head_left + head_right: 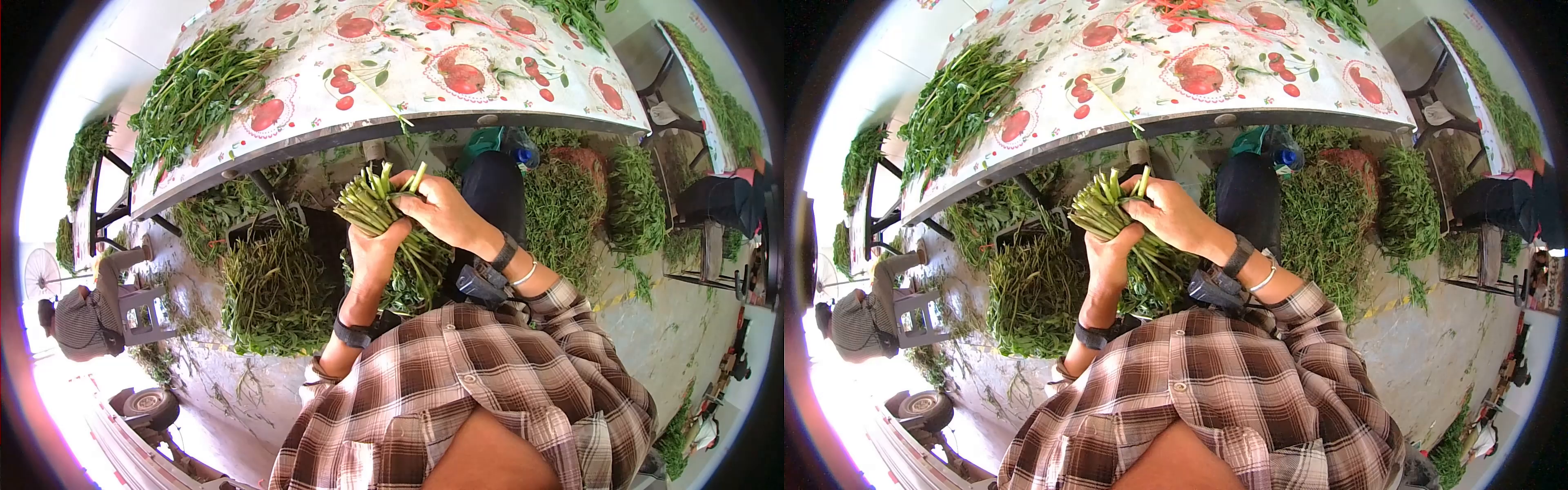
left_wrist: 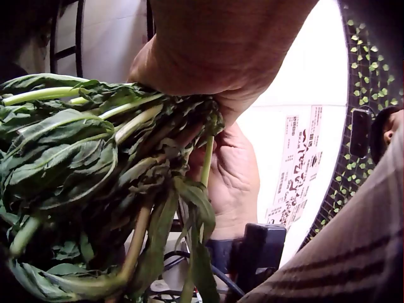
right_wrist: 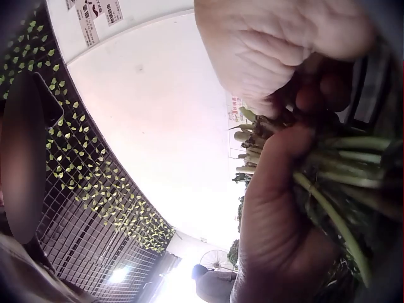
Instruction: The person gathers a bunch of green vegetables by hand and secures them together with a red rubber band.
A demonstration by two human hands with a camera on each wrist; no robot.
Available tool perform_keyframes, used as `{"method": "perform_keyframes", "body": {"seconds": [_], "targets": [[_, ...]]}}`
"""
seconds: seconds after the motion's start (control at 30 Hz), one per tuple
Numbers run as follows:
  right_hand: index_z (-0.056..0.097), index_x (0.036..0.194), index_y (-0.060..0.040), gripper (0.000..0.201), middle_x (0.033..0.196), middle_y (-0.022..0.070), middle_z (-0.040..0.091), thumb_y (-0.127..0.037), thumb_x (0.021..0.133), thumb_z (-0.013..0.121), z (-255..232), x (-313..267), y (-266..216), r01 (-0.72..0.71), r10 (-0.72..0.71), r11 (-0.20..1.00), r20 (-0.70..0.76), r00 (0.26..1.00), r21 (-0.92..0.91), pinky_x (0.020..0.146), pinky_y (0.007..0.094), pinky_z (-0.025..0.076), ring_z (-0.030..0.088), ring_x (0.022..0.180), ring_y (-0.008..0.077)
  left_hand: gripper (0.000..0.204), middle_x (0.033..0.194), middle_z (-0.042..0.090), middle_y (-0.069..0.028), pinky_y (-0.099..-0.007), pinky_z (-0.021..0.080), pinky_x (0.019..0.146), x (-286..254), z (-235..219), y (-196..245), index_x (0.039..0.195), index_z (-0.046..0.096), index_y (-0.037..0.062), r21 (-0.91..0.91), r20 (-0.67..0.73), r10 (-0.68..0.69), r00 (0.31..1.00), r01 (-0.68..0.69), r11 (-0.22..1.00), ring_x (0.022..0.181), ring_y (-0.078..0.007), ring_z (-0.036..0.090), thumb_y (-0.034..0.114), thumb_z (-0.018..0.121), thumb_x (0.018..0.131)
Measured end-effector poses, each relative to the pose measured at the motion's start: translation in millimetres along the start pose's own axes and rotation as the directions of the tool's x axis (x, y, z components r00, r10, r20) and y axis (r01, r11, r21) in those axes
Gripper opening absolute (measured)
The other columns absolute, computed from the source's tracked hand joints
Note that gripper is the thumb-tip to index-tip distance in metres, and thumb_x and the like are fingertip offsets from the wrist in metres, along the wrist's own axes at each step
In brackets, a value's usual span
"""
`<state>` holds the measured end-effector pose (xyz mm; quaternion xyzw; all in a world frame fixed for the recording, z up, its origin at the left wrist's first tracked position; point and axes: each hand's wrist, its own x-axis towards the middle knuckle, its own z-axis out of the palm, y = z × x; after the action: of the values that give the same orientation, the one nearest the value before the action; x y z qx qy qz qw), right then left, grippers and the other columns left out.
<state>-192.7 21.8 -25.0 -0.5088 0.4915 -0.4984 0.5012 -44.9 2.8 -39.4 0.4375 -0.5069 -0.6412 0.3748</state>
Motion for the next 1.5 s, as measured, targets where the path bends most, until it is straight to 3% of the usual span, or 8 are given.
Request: {"method": "perform_keyframes", "body": {"seconds": [0.13,0.3,0.4,0.7,1.5], "targets": [[0.057,0.109,0.0032,0.020,0.092,0.0016,0.058,-0.006,0.092,0.054,1.1,0.4,3.0,0.004,-0.004,1.000,0.015,1.000,0.023,0.076,0.0239,0.044,0.051,0.083,0.0065,0.032,0.097,0.063,-0.0014,-0.0239,0.046,0.077,-0.4,-1.3,0.2,0.105,0.062,-0.0005,-0.036,-0.013,-0.023,1.000,0.023,0.999,0.086,-0.0094,0.058,-0.001,0.062,0.073],[0.058,0.106,0.0030,0.018,0.097,0.0063,0.058,-0.008,0.092,0.055,-0.4,0.3,-0.4,0.112,-0.114,0.981,0.000,0.994,-0.159,0.081,0.0280,0.045,0.055,0.089,0.0129,0.035,0.098,0.063,-0.0014,-0.0238,0.046,0.078,-0.9,0.3,0.6,0.108,0.061,-0.0010,-0.083,-0.016,-0.002,1.000,0.001,0.997,0.087,-0.0093,0.058,-0.001,0.062,0.073],[0.058,0.105,0.0030,0.018,0.097,0.0075,0.059,-0.008,0.091,0.056,-0.2,0.8,1.5,0.093,-0.094,0.986,-0.002,0.996,-0.139,0.081,0.0293,0.046,0.056,0.089,0.0145,0.036,0.098,0.063,-0.0014,-0.0237,0.046,0.078,-0.9,0.6,-0.1,0.109,0.061,-0.0012,-0.091,-0.011,0.012,1.000,-0.013,0.996,0.087,-0.0094,0.058,-0.002,0.061,0.073],[0.058,0.104,0.0050,0.018,0.092,0.0083,0.062,-0.004,0.089,0.056,2.2,-0.1,3.8,0.053,-0.053,0.999,-0.013,0.999,-0.005,0.078,0.0280,0.048,0.058,0.085,0.0121,0.034,0.097,0.063,-0.0015,-0.0235,0.046,0.077,-2.2,-0.6,-2.0,0.107,0.061,-0.0016,-0.084,-0.006,0.002,1.000,-0.003,0.996,0.086,-0.0095,0.058,-0.003,0.060,0.073],[0.056,0.110,0.0040,0.022,0.095,0.0047,0.061,-0.007,0.091,0.056,2.1,-1.5,4.5,-0.026,0.026,0.999,0.003,1.000,0.030,0.079,0.0256,0.046,0.054,0.087,0.0085,0.028,0.093,0.062,0.0005,-0.0233,0.046,0.074,-1.1,1.7,-3.1,0.101,0.062,-0.0006,-0.077,-0.015,-0.009,1.000,0.008,0.997,0.083,-0.0081,0.057,-0.003,0.061,0.073]]}}
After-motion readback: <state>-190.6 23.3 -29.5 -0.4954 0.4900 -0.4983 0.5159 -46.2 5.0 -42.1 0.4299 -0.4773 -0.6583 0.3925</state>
